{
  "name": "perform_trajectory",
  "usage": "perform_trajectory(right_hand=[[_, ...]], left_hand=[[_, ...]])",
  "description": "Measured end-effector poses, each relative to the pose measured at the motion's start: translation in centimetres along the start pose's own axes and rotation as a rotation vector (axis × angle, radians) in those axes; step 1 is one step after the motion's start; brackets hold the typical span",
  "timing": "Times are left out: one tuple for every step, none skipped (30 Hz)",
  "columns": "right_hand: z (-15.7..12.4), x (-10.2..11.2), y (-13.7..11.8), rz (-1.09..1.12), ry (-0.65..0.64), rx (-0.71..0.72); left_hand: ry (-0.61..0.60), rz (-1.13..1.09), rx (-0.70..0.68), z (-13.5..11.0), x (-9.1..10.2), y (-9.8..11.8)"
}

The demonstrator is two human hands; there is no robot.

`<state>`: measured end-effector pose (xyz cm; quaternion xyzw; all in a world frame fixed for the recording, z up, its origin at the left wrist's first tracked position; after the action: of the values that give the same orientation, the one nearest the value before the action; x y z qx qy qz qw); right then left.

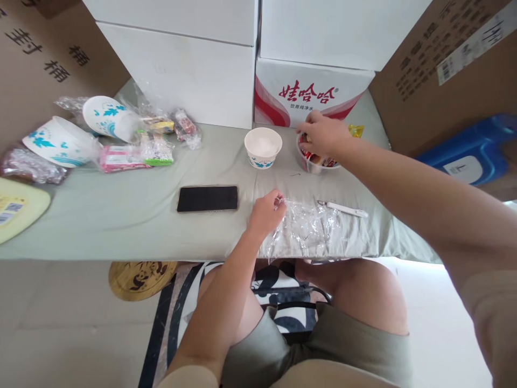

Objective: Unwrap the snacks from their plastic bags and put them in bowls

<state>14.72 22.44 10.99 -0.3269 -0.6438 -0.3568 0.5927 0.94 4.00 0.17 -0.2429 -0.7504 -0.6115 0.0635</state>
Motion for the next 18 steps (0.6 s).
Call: perform_trajectory(right_hand=[[-1.2, 1.1, -0.6, -0.005, 0.050, 0.000], [-2.7, 2.2, -1.2, 0.000, 0.110, 0.010], [-4.8, 3.1, -1.8, 0.031, 0.217, 0.038], [-7.3, 3.6, -2.6, 0.073, 0.330, 0.092], [-10.0, 3.3, -3.5, 0.133, 0.396, 0.171], [-12.7, 2.5, -4.4, 0.210, 0.422, 0.254], [-15.2, 1.0, -5.3, 0.292, 0.398, 0.331], [-17.4, -0.8, -6.1, 0.364, 0.341, 0.397], [-19.3, -2.9, -6.8, 0.422, 0.263, 0.433], [-20.8, -4.9, -7.2, 0.469, 0.226, 0.419], [-21.9, -6.6, -7.2, 0.509, 0.211, 0.367], [-22.6, -8.0, -7.1, 0.532, 0.201, 0.306], [-22.9, -9.2, -6.8, 0.542, 0.199, 0.230], [-23.1, -10.1, -6.3, 0.539, 0.193, 0.155], [-23.1, -10.8, -5.8, 0.527, 0.180, 0.090], [-23.0, -11.2, -5.4, 0.511, 0.162, 0.036], [-22.9, -11.5, -5.0, 0.497, 0.142, -0.002], [-22.9, -11.7, -4.7, 0.486, 0.117, -0.023]], left_hand=[[0.004, -0.003, -0.004, 0.0, 0.0, 0.0], [0.009, -0.006, -0.012, 0.0, 0.1, 0.0], [0.012, -0.010, -0.022, 0.0, 0.1, 0.0], [0.013, -0.018, -0.031, 0.0, 0.2, 0.0], [0.011, -0.031, -0.035, 0.0, 0.3, 0.0], [0.004, -0.052, -0.035, 0.0, 0.3, 0.0], [-0.008, -0.079, -0.030, 0.0, 0.3, 0.0], [-0.025, -0.113, -0.020, 0.1, 0.3, 0.0], [-0.046, -0.153, -0.007, 0.1, 0.2, 0.1], [-0.069, -0.197, 0.006, 0.1, 0.0, 0.2], [-0.092, -0.243, 0.017, 0.1, -0.2, 0.3], [-0.110, -0.289, 0.026, 0.1, -0.4, 0.5], [-0.125, -0.328, 0.035, 0.1, -0.5, 0.6], [-0.135, -0.356, 0.042, 0.1, -0.7, 0.6], [-0.140, -0.372, 0.049, 0.0, -0.8, 0.6], [-0.142, -0.375, 0.061, 0.0, -0.8, 0.6], [-0.145, -0.366, 0.079, 0.0, -0.7, 0.4], [-0.151, -0.347, 0.097, 0.0, -0.5, 0.3]])
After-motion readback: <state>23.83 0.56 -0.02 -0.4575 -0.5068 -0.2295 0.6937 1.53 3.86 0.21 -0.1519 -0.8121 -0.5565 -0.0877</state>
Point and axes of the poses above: each hand's wrist, its own z-axis towards the middle knuckle, its own x-axis out of the back of the hand, y = z × x, the point moved 5 cm from there along z, towards the middle knuckle, and after that the axes turned 13 degrees about -y, right-handed, at the moved point
